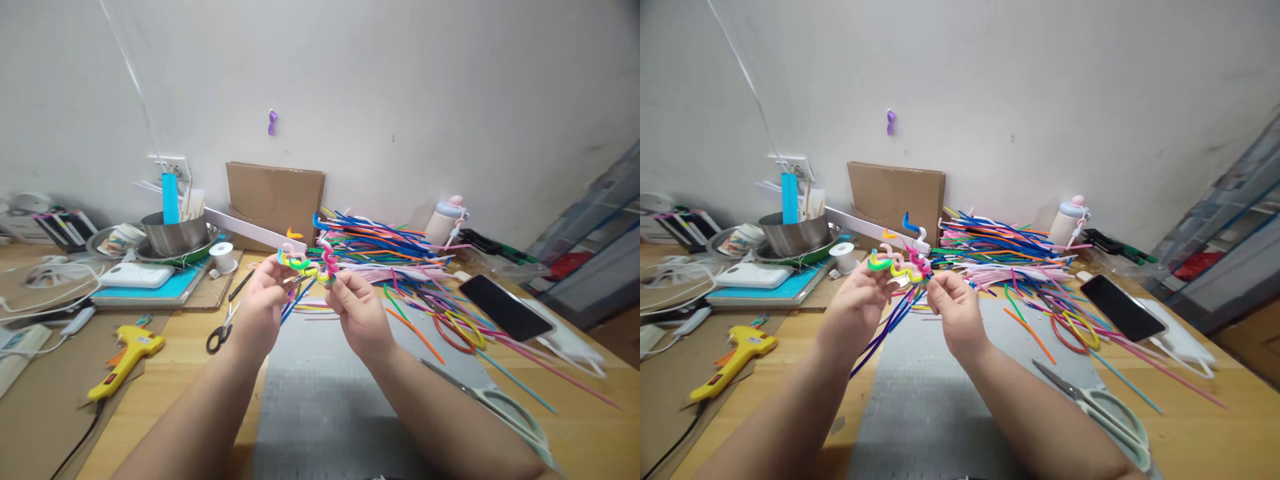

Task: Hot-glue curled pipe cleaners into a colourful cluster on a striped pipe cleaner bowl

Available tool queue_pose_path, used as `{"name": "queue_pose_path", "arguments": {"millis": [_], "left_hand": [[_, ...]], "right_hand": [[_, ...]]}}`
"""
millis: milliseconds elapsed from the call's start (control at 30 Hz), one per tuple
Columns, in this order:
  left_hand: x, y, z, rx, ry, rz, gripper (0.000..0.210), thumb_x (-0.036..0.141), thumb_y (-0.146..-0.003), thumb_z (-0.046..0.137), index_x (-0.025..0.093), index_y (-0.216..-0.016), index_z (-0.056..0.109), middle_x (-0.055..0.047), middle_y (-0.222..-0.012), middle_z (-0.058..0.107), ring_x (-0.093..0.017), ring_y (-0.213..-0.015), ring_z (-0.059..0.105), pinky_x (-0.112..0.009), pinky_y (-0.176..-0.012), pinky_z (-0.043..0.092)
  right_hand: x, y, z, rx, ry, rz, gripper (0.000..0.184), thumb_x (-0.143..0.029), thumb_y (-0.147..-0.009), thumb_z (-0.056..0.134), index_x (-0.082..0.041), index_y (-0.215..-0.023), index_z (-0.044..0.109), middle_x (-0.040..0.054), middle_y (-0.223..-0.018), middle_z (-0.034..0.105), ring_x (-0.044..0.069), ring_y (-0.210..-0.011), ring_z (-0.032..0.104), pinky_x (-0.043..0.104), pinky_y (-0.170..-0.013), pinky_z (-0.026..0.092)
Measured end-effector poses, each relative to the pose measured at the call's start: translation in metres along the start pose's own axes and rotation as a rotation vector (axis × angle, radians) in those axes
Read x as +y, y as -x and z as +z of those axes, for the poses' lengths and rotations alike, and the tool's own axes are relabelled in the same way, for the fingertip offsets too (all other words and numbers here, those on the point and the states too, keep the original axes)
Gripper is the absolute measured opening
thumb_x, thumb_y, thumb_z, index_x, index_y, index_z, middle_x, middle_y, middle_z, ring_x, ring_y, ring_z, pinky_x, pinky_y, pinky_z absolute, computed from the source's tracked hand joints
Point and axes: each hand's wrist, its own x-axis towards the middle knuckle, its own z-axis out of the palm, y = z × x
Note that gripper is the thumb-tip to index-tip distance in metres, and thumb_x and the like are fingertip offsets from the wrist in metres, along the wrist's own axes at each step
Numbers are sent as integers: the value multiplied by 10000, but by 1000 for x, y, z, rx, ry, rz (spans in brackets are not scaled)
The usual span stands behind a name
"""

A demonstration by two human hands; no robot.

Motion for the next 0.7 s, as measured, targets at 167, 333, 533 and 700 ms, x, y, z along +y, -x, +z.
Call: {"name": "queue_pose_path", "arguments": {"millis": [167,333,533,700], "left_hand": [[2,1,-4,350,-435,617,370,114,-690,588,245,-1033,538,-30,-1007,547,-195,-977,533,-357,-897,405],[12,6,0,134,-974,804,366,275,-753,712,261,-1089,566,-52,-1087,585,-246,-1064,522,-427,-961,370],[17,7,1,94,-1021,884,211,233,-781,711,264,-961,606,-1,-906,651,-195,-885,574,-369,-833,421],[19,10,3,160,-1054,848,198,189,-779,695,239,-942,595,-11,-896,650,-202,-886,566,-383,-832,412]], "right_hand": [[-9,0,-6,83,196,-53,191,-310,-835,661,-164,-724,607,-38,-598,486,91,-548,372,240,-520,278],[-14,1,-5,71,339,-102,210,-333,-853,610,-170,-724,580,-44,-592,475,91,-529,378,235,-510,304],[-13,1,-5,58,392,-106,208,-324,-855,603,-166,-722,578,-32,-613,489,100,-564,409,235,-531,327],[-11,3,-7,42,421,-124,195,-320,-873,589,-174,-744,584,-25,-646,507,105,-592,426,240,-558,341]]}}
